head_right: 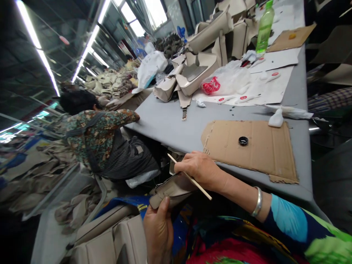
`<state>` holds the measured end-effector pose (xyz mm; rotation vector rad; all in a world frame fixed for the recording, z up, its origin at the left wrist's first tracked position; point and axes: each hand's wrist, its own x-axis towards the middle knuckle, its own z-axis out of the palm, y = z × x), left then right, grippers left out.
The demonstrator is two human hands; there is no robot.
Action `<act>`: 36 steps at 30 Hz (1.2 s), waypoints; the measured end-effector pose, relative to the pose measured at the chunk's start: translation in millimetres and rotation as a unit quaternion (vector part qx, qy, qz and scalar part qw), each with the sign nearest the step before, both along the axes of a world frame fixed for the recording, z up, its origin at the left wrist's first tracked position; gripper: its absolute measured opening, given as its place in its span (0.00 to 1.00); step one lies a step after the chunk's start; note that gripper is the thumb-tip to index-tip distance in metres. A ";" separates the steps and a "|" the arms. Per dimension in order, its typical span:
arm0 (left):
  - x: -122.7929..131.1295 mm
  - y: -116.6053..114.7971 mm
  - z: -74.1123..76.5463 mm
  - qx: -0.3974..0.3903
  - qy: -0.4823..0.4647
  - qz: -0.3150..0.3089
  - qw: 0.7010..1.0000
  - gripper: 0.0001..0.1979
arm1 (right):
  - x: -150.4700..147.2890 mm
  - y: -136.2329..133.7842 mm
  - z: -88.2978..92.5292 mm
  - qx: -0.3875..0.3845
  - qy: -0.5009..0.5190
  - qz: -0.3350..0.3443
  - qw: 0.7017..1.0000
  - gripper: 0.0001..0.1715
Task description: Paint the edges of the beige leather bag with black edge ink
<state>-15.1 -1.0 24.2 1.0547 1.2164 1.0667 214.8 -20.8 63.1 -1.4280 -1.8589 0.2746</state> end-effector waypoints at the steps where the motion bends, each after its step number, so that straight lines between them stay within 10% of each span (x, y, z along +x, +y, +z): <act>1: -1.4 1.6 -2.1 0.000 0.007 -0.003 1.000 0.18 | -1.1 2.5 -3.7 0.003 -0.006 0.001 1.000 0.06; 23: -4.3 6.7 9.1 -0.086 -0.031 -0.085 0.992 0.22 | -0.7 -6.2 -13.9 -0.003 -0.043 -0.011 0.999 0.09; 36: -27.2 16.4 33.4 -0.288 -0.144 -0.265 0.909 0.15 | 8.0 -16.1 -11.3 -0.010 -0.016 0.057 0.998 0.07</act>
